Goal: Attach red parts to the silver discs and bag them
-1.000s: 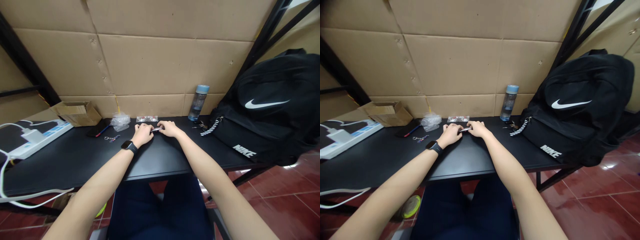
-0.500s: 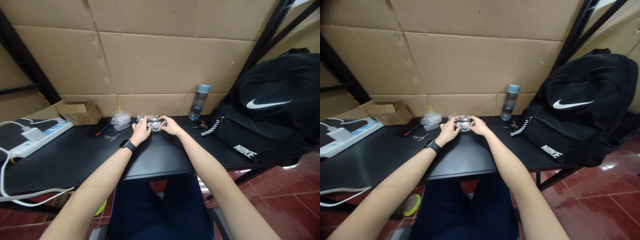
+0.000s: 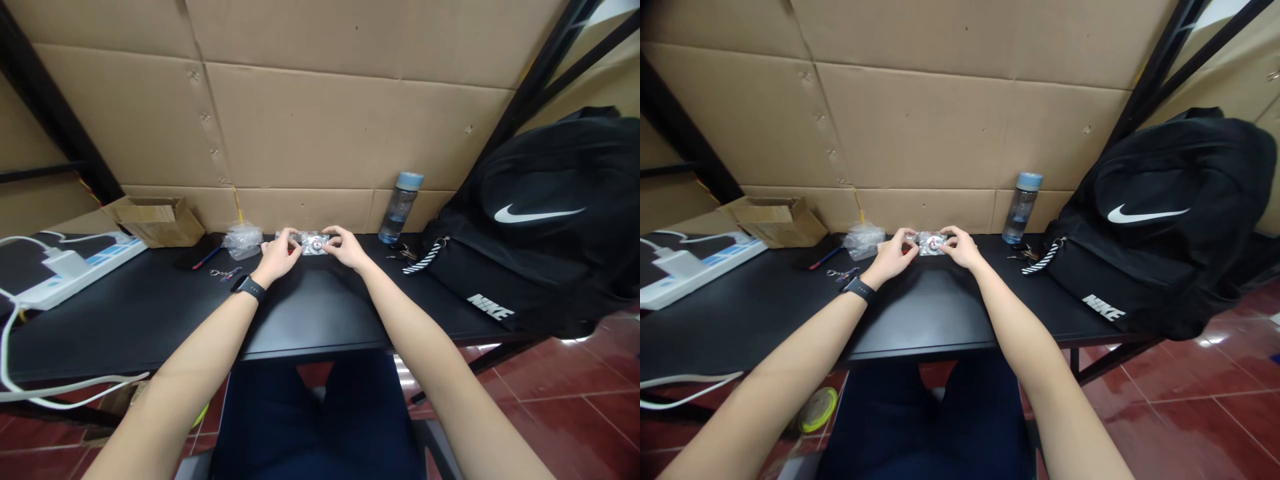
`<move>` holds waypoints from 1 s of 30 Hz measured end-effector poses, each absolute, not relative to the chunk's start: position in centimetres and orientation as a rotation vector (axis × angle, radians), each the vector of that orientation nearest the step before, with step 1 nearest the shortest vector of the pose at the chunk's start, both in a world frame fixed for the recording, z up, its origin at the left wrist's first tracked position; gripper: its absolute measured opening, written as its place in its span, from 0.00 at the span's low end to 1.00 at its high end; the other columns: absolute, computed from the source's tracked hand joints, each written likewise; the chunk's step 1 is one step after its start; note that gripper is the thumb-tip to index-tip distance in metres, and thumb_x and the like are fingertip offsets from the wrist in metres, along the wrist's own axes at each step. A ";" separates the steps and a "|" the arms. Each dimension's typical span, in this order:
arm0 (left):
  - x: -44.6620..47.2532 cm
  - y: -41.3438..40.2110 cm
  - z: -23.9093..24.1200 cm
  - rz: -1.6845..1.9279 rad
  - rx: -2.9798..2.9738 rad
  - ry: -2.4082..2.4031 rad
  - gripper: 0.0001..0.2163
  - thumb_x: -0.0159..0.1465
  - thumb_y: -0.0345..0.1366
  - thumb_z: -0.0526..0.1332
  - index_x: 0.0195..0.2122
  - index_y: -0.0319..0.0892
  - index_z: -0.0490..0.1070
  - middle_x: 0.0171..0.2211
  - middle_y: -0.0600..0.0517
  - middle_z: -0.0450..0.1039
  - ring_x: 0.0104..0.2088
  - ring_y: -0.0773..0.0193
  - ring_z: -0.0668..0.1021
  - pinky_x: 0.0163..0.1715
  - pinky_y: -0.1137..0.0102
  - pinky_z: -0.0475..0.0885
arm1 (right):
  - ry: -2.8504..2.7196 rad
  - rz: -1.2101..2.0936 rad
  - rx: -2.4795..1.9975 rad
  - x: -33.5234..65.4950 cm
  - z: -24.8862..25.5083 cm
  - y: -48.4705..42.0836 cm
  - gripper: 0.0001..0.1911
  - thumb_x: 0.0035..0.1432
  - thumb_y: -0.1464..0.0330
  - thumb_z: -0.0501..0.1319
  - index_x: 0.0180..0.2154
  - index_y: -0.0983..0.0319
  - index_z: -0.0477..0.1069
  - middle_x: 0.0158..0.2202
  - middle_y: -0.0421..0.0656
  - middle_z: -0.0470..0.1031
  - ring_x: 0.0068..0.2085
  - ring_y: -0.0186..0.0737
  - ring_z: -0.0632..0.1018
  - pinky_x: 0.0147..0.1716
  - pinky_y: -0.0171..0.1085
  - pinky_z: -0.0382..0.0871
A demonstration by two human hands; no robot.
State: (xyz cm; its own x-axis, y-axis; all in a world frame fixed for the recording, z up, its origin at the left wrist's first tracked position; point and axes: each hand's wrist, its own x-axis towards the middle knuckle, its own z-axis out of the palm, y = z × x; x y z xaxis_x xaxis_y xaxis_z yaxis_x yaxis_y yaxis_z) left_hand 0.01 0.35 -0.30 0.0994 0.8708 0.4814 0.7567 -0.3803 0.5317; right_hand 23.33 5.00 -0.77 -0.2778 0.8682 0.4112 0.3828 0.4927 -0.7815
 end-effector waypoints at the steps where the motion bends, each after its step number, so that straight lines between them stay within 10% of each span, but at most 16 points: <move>1: -0.5 0.5 -0.1 1.172 2.213 1.672 0.16 0.66 0.38 0.59 0.55 0.50 0.64 0.42 0.53 0.82 0.47 0.56 0.81 0.54 0.58 0.62 | -1.839 0.702 -1.059 23.6 -0.7 5.1 0.22 0.53 0.64 0.69 0.50 0.56 0.71 0.29 0.36 0.78 0.25 0.33 0.75 0.29 0.33 0.69; 30: -5.0 2.2 -0.6 0.620 2.463 1.730 0.05 0.55 0.42 0.71 0.33 0.51 0.82 0.42 0.50 0.81 0.50 0.48 0.77 0.53 0.56 0.66 | -1.931 0.208 -1.869 25.3 -0.5 13.6 0.16 0.57 0.63 0.67 0.47 0.58 0.72 0.50 0.49 0.79 0.53 0.51 0.77 0.49 0.45 0.66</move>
